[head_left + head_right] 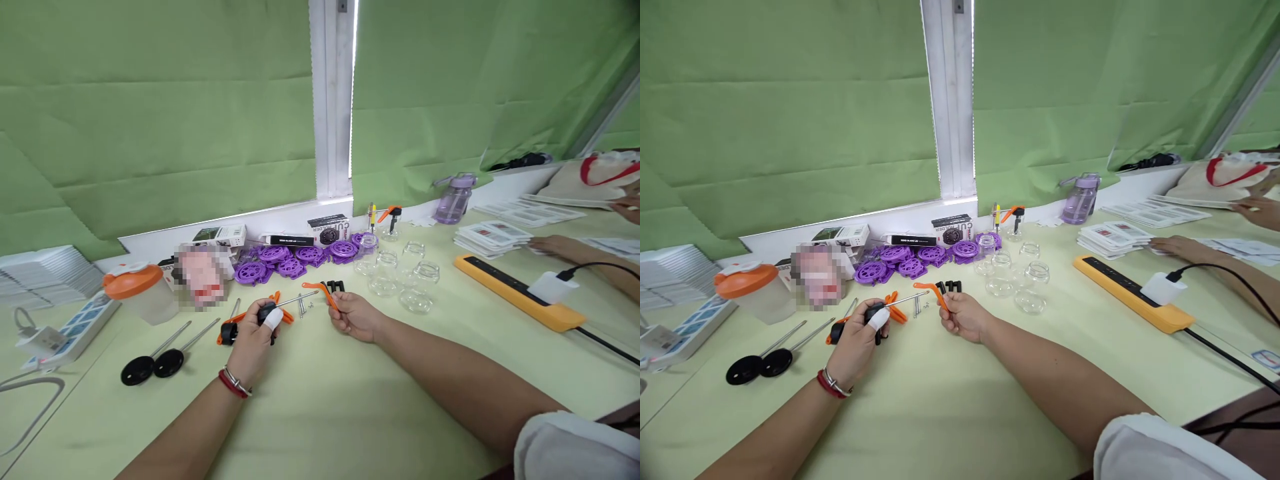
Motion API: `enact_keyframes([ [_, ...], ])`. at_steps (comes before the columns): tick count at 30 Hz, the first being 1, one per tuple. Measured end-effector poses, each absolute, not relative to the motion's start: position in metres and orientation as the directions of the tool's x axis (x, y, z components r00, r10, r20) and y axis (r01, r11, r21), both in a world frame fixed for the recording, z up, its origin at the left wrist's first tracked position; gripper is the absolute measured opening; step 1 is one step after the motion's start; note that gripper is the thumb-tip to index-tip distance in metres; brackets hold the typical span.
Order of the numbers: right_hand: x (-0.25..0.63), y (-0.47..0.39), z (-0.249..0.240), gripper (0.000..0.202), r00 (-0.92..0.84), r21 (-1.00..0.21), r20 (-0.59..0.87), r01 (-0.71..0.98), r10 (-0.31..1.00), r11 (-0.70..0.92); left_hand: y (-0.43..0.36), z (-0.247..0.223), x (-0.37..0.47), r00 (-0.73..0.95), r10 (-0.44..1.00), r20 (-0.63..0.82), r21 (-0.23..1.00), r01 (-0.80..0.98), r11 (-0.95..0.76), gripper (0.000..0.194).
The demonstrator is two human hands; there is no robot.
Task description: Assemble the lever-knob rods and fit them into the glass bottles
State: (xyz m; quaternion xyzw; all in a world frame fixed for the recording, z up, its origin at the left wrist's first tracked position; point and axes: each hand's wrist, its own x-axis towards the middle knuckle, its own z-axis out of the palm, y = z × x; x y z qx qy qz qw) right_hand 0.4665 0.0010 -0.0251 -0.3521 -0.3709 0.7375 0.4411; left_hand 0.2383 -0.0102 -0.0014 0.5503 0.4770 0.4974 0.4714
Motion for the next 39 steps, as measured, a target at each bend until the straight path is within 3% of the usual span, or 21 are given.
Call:
enact_keyframes([
  [31, 0.460, -0.005, -0.021, 0.024, -0.491, -0.840, -0.191, -0.366, 0.850, -0.400, -0.015, 0.003, 0.244, 0.135, 0.986, 0.098, 0.990, 0.088, -0.110, 0.031],
  [39, 0.456, -0.009, -0.021, 0.025, -0.521, -0.851, -0.196, -0.330, 0.831, -0.408, -0.018, 0.009, 0.246, 0.125, 0.989, 0.074, 0.989, 0.120, -0.089, 0.042],
])
